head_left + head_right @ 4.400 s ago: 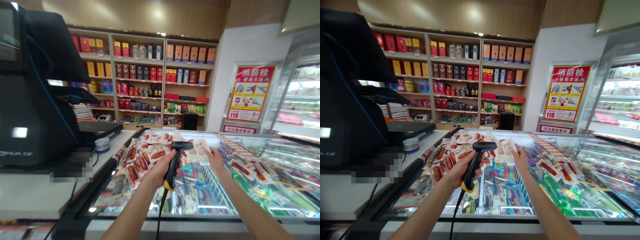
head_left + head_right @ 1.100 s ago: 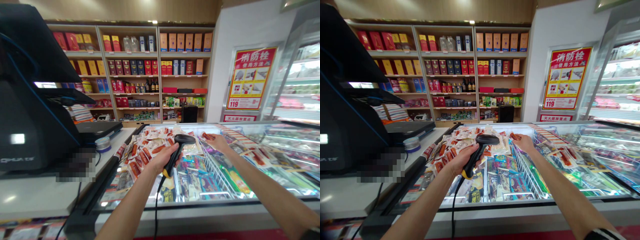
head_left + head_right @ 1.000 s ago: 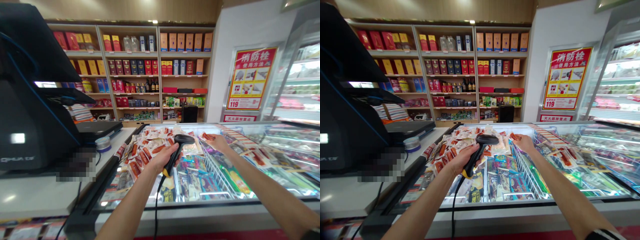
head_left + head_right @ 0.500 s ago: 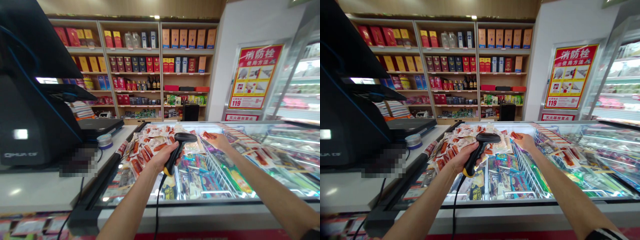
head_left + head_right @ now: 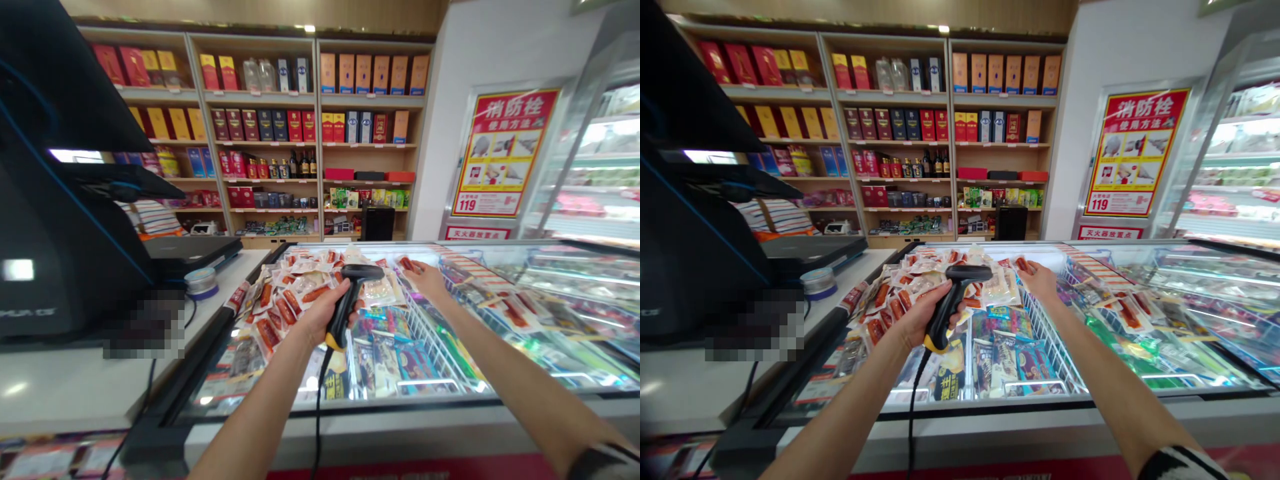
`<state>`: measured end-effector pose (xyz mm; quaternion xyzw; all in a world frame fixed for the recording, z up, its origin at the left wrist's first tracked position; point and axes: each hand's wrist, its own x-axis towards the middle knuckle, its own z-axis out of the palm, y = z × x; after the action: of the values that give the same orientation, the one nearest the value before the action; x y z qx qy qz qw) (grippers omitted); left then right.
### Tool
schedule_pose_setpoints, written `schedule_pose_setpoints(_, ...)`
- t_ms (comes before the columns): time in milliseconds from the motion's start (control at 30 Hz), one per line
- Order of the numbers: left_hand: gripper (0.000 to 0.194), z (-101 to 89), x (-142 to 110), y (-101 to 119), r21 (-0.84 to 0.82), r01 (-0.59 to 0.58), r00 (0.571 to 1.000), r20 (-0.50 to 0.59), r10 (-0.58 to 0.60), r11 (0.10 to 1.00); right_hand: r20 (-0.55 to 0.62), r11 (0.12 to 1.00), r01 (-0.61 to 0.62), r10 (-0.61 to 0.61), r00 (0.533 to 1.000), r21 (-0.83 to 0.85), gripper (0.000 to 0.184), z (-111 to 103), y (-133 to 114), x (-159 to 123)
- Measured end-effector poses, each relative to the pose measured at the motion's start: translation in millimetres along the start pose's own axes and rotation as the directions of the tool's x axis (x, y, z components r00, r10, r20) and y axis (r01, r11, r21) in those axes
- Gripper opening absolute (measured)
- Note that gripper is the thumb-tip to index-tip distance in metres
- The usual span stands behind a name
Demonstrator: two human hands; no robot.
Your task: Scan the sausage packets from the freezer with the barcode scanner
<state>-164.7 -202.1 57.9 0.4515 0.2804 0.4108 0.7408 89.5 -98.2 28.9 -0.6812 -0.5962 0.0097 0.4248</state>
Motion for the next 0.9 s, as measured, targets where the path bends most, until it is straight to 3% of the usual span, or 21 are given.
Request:
schedule_pose_setpoints(167, 0.025, -17.6, -11, 6, 0.003, -0.077, 0.976, -0.205, 0.076, 0.997, 0.038, 0.997, -0.031, 0.033, 0.999, -0.073, 0.049, 30, -23, 5)
schedule_pose_setpoints(300, 0.028, -37.8, -25, 11, 0.039, -0.062, 0.915, -0.397, 0.073, 0.997, 0.083, 0.997, 0.02, -0.013, 0.996, -0.077, 0.038, 57, -50, 3)
schedule_pose_setpoints(400, 0.026, -53.5, -33, 14, 0.041, -0.032, 0.879, -0.474, 0.048, 0.999, 0.083, 0.996, 0.072, -0.067, 0.994, -0.057, 0.037, 61, -51, 6)
schedule_pose_setpoints(500, 0.022, -64.2, -36, 16, 0.037, -0.031, 0.863, -0.503, 0.045, 0.999, 0.003, 0.992, 0.051, -0.051, 0.999, -0.114, 0.042, 40, -18, 16)
schedule_pose_setpoints(600, 0.021, -64.4, -32, 15, 0.03, -0.042, 0.868, -0.494, 0.051, 0.999, -0.115, 0.956, -0.108, 0.079, 0.99, -0.274, 0.044, 2, 44, 28)
schedule_pose_setpoints(733, 0.023, -48.2, -21, 8, 0.046, -0.06, 0.885, -0.46, 0.074, 0.997, -0.24, 0.817, -0.364, 0.282, 0.929, -0.448, 0.041, -39, 125, 33)
schedule_pose_setpoints(833, 0.022, -31.2, -12, 2, 0.071, -0.053, 0.91, -0.407, 0.077, 0.996, -0.206, 0.773, -0.398, 0.34, 0.918, -0.495, 0.039, -47, 157, 31)
schedule_pose_setpoints(900, 0.022, -21.1, -8, -1, 0.085, -0.055, 0.931, -0.355, 0.081, 0.995, -0.139, 0.833, -0.321, 0.29, 0.947, -0.449, 0.032, -45, 159, 29)
